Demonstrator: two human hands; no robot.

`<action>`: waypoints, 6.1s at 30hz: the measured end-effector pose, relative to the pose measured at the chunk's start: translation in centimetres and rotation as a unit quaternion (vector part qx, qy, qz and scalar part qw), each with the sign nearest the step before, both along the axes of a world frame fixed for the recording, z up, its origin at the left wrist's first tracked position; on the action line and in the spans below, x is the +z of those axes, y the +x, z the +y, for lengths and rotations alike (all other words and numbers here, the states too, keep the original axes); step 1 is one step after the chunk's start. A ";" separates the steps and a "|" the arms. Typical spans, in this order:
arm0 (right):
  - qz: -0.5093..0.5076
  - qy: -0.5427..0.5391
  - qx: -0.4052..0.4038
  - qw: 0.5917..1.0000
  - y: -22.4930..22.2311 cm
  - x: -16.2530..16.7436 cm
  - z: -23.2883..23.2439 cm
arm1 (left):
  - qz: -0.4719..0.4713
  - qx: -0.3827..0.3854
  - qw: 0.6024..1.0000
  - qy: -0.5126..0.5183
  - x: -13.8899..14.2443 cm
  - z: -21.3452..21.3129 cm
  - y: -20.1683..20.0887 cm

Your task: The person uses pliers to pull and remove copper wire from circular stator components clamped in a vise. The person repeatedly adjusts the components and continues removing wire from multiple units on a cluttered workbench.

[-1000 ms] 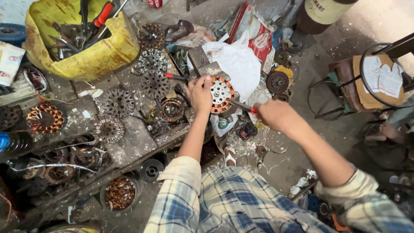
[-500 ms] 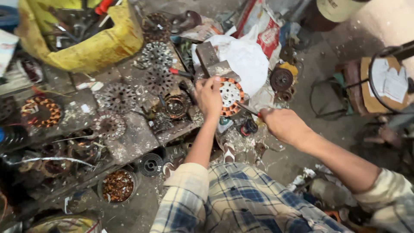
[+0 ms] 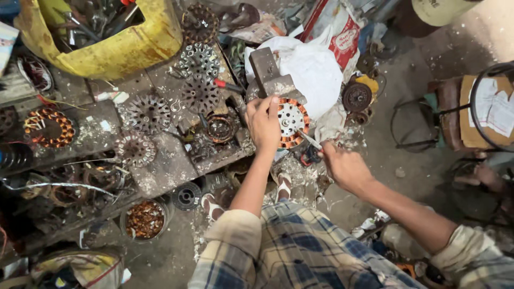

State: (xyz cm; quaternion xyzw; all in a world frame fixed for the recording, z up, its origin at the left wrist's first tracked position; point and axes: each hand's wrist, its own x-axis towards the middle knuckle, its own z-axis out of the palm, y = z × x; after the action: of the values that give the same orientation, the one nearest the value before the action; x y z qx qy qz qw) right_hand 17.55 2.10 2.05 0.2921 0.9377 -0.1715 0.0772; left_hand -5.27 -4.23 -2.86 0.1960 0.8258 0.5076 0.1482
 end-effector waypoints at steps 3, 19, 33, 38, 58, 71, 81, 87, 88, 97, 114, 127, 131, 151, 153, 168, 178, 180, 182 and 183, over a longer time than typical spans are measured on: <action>0.123 -0.001 -0.012 0.992 -0.3 -2.1 -0.9 | -0.008 -0.008 1.000 -0.012 0.0 -0.1 0.0; 0.159 -0.736 -0.176 0.634 -0.7 -1.7 -0.6 | 0.042 -0.003 0.999 0.012 0.7 -0.1 -0.6; 0.065 -0.205 -0.059 0.975 -0.6 0.8 -1.5 | 0.064 0.003 0.996 0.054 -1.4 0.4 -0.5; 0.033 0.197 0.038 0.979 -0.2 0.0 -3.2 | 0.075 0.000 0.996 0.045 -1.6 0.5 -0.3; 0.274 -0.211 -0.005 0.938 -0.6 -2.5 -1.7 | 0.120 0.002 0.991 0.066 -1.5 0.3 -0.7; 0.303 0.126 -0.041 0.944 -1.3 -2.3 -5.8 | 0.091 0.012 0.995 0.049 -1.1 -0.5 -0.1; 0.157 -0.697 -0.199 0.671 3.9 -1.6 -3.0 | 0.089 0.012 0.994 0.059 -1.9 -0.4 -0.1; 0.146 -0.768 -0.165 0.602 2.3 -3.0 -3.4 | 0.059 0.007 0.997 0.052 -2.0 -0.5 -0.2; 0.135 -0.771 -0.175 0.597 2.3 -3.2 -3.4 | 0.061 0.006 0.996 0.057 -2.0 -0.5 -0.2; 0.136 -0.765 -0.136 0.614 1.2 -4.0 -2.5 | 0.057 0.015 0.996 0.061 -1.9 -0.6 -0.1; 0.044 -0.419 -0.246 0.873 -1.3 -2.1 -3.3 | -0.035 0.005 0.999 0.002 1.4 -1.5 0.6; 0.179 -0.150 -0.106 0.967 -0.2 -4.2 -5.3 | -0.046 0.017 0.999 0.019 -0.1 -1.2 0.5; 0.323 -0.469 -0.239 0.786 0.9 -3.8 -6.7 | -0.081 -0.026 0.984 0.159 -1.2 -1.2 -0.8; 0.084 -0.039 -0.112 0.989 1.8 3.5 -7.7 | -0.100 0.084 0.954 0.271 1.0 -6.4 -0.3; 0.071 -0.019 -0.115 0.991 1.6 3.4 -7.6 | -0.033 0.071 0.972 0.220 -0.1 -5.2 -1.5; -0.074 0.160 0.047 0.983 -2.7 7.3 -6.6 | 0.019 -0.088 0.995 0.043 -1.7 -0.6 -2.0; -0.099 0.083 -0.049 0.990 -1.7 4.5 -7.7 | -0.007 -0.077 0.996 0.043 0.4 -1.3 -1.6; -0.077 0.077 -0.051 0.993 -1.5 3.7 -7.8 | 0.000 -0.069 0.996 0.061 0.4 -1.4 -1.5; -0.070 0.077 -0.044 0.994 -1.5 3.2 -7.7 | 0.009 -0.067 0.996 0.066 0.3 -1.4 -1.5; -0.079 0.082 -0.033 0.993 -1.5 3.0 -7.7 | 0.009 -0.068 0.996 0.064 0.2 -1.4 -1.5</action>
State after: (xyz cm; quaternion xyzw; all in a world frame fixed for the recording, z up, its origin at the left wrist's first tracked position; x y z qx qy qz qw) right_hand 16.00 -5.58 5.01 0.3412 0.9293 -0.0727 0.1209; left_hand -6.81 -5.63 -2.64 0.2654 0.7775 0.5466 0.1622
